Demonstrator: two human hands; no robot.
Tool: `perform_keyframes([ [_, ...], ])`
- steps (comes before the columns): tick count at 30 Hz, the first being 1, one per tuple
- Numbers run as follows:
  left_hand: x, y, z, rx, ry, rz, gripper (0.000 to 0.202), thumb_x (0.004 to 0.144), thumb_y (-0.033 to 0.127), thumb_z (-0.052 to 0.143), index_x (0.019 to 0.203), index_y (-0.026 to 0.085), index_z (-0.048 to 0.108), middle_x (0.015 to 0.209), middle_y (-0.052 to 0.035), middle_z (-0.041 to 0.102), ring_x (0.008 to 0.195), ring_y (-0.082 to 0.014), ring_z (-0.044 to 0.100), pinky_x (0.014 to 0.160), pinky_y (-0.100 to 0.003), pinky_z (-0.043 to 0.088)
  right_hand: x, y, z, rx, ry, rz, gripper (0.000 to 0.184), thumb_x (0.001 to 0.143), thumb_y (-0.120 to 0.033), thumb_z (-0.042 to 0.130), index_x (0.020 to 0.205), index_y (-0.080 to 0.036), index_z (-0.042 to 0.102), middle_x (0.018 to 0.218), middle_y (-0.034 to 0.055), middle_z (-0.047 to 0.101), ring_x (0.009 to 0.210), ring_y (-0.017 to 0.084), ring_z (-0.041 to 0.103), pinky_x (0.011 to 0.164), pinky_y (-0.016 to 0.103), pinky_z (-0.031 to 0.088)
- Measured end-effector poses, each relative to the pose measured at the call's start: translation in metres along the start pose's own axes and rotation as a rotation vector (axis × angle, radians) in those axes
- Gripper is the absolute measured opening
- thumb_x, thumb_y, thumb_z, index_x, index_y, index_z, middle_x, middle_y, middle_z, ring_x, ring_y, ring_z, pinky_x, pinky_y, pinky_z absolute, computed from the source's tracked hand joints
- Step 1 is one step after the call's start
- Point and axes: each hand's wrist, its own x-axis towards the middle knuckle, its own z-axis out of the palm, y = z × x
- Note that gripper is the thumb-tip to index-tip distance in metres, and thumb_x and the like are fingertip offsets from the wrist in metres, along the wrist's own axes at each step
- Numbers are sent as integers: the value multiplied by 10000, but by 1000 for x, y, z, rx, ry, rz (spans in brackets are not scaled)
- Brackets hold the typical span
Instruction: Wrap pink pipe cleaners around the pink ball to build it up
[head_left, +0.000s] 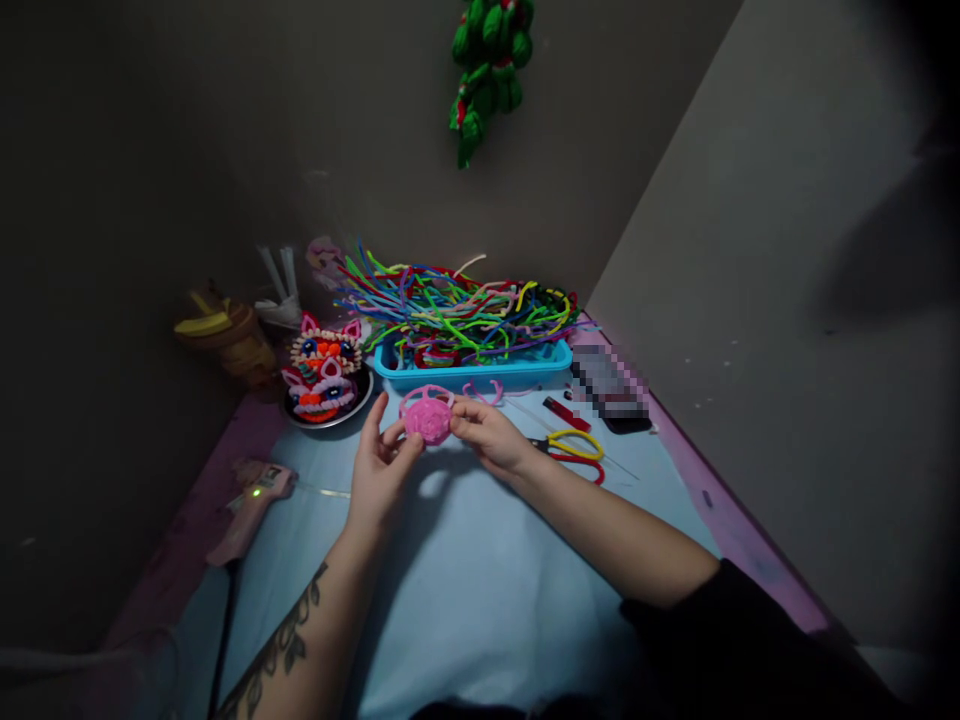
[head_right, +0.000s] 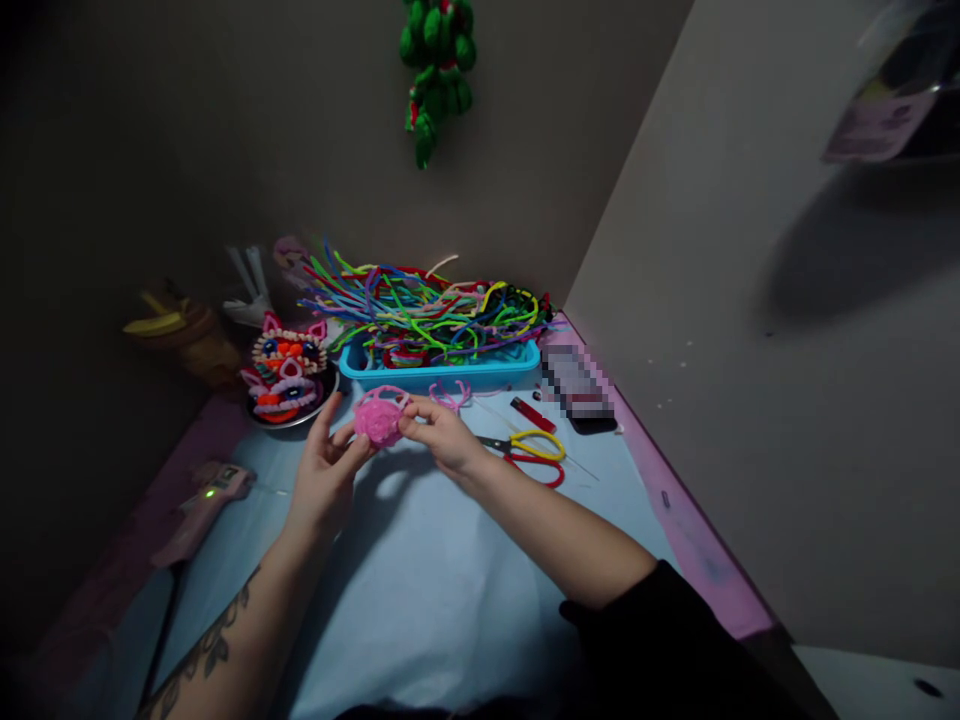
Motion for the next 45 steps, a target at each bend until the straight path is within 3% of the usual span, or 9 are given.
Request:
perform_keyframes([
  [5,4,-3,-3,-128,50,-61,828,593,226,823,1316,214,419,758,23,660,648,-101,632,701,-240,494,-2,0,1,-19,-15,23,269,663,-457,742,709,-199,681,989,39,599,1061,223,513,1011,366,312],
  [13,5,-4,-3,-141,-9,-67,832,585,200,823,1312,223,417,842,-10,678,677,-111,642,681,-233,487,-4,-4,6,-112,4,45,296,606,-446,784,655,-192,643,1199,52,549,1186,250,484,1018,386,320],
  [23,5,-1,-2,-156,39,-99,856,579,202,826,1313,187,386,687,36,662,557,-70,592,606,-181,466,-6,-4,7,-107,24,39,315,592,-464,793,623,-187,646,1313,83,523,1304,269,391,1061,401,268],
  [26,7,3,-3,-250,113,-146,719,587,172,815,1220,194,474,750,17,669,625,-88,621,665,-219,505,-3,0,3,-17,104,31,247,639,-434,755,682,-204,680,1216,79,596,1281,262,410,1035,401,299],
  [30,10,7,-3,-340,196,-202,505,620,115,777,1073,176,561,876,-33,682,686,-112,638,666,-236,522,4,5,-6,111,307,28,186,581,-345,762,633,-214,640,927,47,662,1104,241,513,936,367,374],
  [34,11,6,-3,-352,212,-263,417,672,105,742,1051,173,582,885,-40,680,674,-106,632,644,-224,518,7,2,-11,82,325,23,175,587,-324,747,707,-227,664,925,23,648,939,197,549,883,349,402],
  [36,10,5,-3,-335,179,-257,421,707,165,737,1092,182,568,868,-37,676,678,-113,639,639,-231,517,6,0,-12,-54,264,-26,171,635,-327,725,778,-239,696,998,30,633,1020,204,536,934,356,378],
  [40,9,4,0,-346,78,-238,470,803,476,620,1155,181,520,922,-95,677,776,-179,676,695,-311,530,4,-3,-13,-336,131,-84,200,733,-368,671,885,-250,723,1172,66,549,1203,234,450,971,378,367],
  [45,9,3,-1,-310,47,-208,610,786,618,545,1210,184,479,968,-128,670,771,-198,679,690,-332,520,5,1,-15,-427,93,-106,261,797,-456,606,901,-245,718,1124,74,566,1197,231,456,1062,413,278],
])
